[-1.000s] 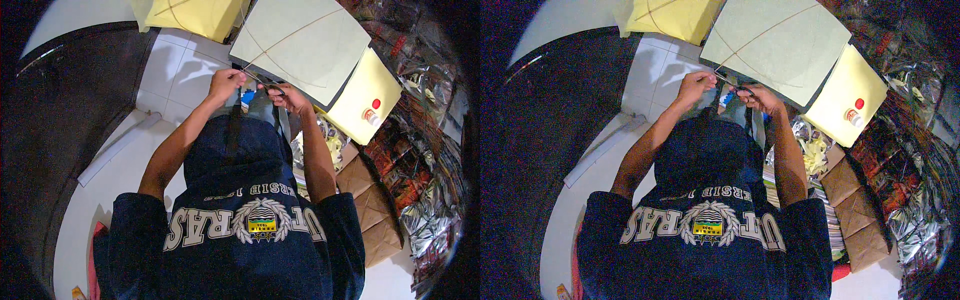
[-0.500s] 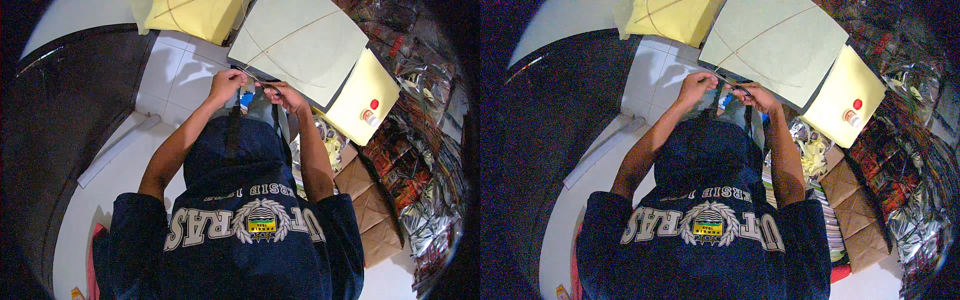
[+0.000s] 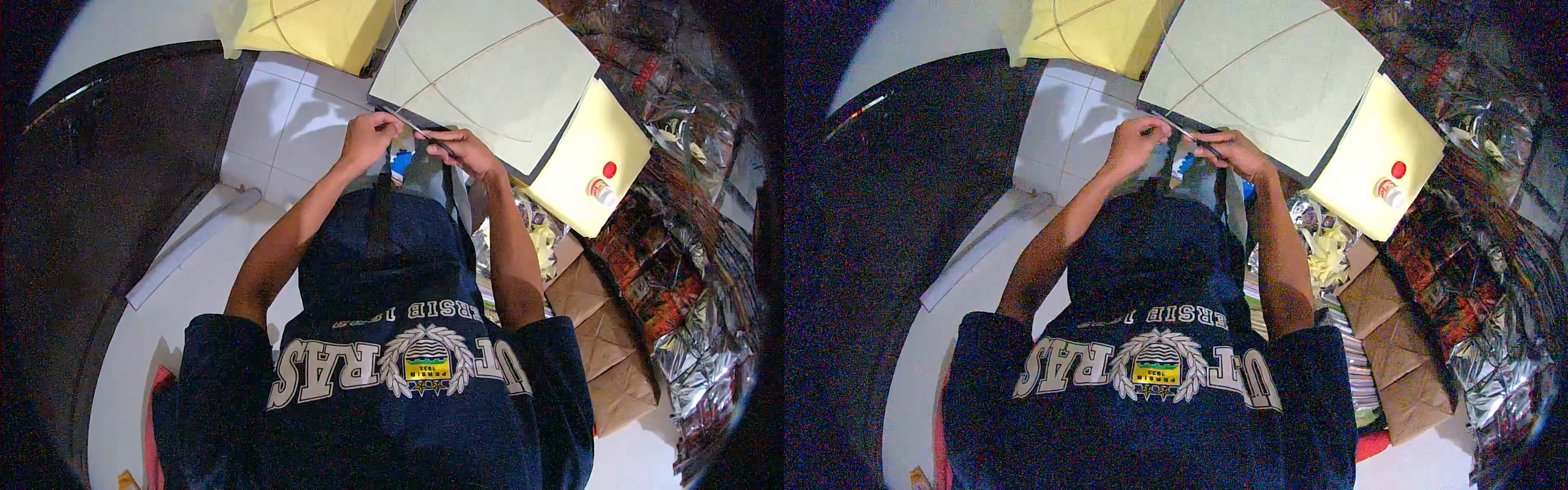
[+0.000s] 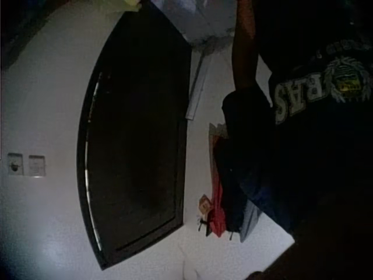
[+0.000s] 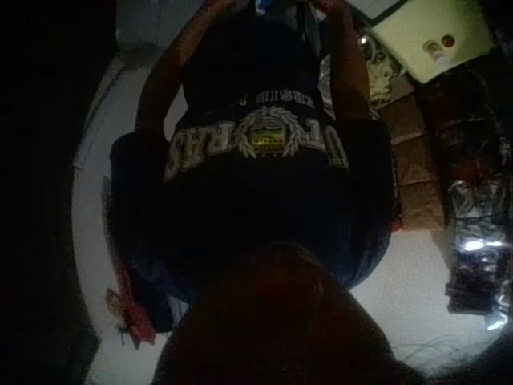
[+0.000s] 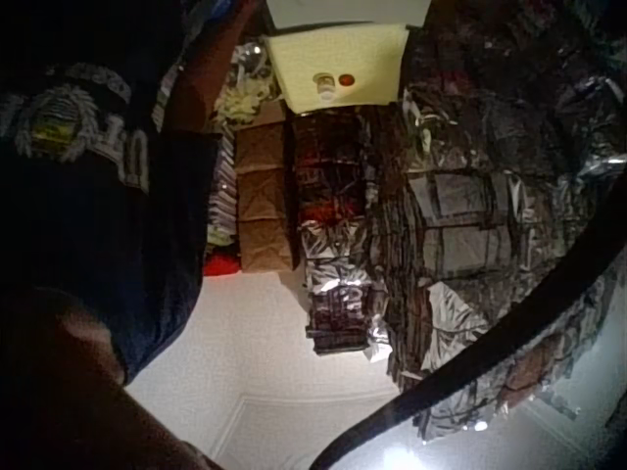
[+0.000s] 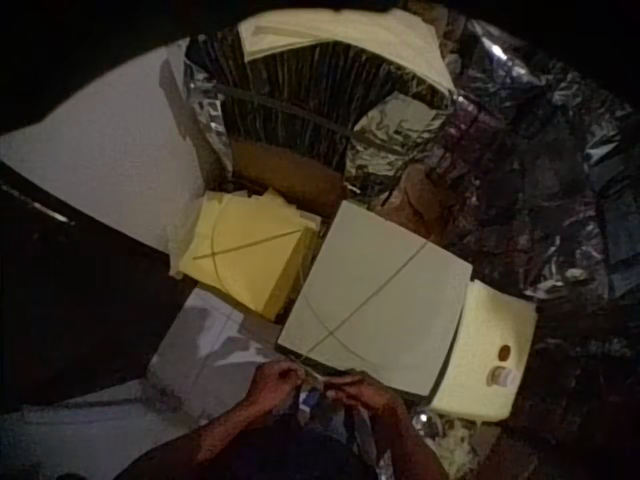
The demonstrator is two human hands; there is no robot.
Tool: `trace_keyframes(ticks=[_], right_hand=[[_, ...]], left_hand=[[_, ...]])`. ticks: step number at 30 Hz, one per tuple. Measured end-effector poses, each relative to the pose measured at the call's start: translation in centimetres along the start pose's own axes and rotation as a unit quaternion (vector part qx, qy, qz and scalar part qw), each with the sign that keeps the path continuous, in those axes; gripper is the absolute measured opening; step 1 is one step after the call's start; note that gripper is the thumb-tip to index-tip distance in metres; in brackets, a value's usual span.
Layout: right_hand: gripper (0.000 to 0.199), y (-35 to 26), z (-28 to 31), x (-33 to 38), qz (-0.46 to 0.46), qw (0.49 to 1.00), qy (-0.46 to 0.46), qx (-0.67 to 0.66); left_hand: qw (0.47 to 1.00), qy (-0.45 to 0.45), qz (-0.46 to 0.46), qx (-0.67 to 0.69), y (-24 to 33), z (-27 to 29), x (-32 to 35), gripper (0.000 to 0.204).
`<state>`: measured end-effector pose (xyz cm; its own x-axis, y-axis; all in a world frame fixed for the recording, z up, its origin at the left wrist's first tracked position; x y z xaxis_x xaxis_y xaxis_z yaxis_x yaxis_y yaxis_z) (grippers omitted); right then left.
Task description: Assembling a kite using paper, bamboo sticks, string, and glue.
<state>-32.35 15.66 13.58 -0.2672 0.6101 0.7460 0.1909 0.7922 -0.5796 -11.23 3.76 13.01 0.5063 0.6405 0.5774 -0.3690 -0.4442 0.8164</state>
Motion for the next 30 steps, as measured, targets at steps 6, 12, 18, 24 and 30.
trace_keyframes(ticks=[6, 12, 18, 24, 30], right_hand=[[0.038, 0.1, 0.0, 0.2, -0.003, 0.999, 0.026, 0.022], [0.049, 3.0, 0.9, 3.5, 0.07, 0.993, -0.005, 0.1], [0.047, 5.7, 2.2, 10.1, 0.1, 0.959, 0.264, -0.014], [0.041, 11.7, 6.7, 14.1, 0.127, 0.798, 0.587, -0.05], [0.021, 17.6, 10.6, 17.1, 0.133, 0.666, 0.733, -0.037]], left_hand=[[0.999, 0.007, -0.022, -0.028, 0.6, 0.6, 0.3, 0.015], [0.999, 0.007, 0.027, 0.04, -1.6, 5.6, 1.7, 0.024], [0.979, 0.16, 0.126, 0.021, -7.7, 12.9, 1.5, 0.034], [0.95, 0.251, -0.033, -0.183, -9.1, 13.7, -0.1, 0.027], [0.943, 0.231, -0.147, -0.187, -2.3, 9.4, -3.3, 0.016]])
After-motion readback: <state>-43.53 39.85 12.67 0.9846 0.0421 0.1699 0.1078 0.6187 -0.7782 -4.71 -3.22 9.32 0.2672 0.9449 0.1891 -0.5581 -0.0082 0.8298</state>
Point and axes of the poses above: each hand's wrist, its own x-axis away from the middle knuckle, its own z-axis out of the back of the hand, y = z × x, the point moved 2 cm from there along -x, towards the middle knuckle, and after that the axes turned 10 degrees about x, right-handed, at the moved point
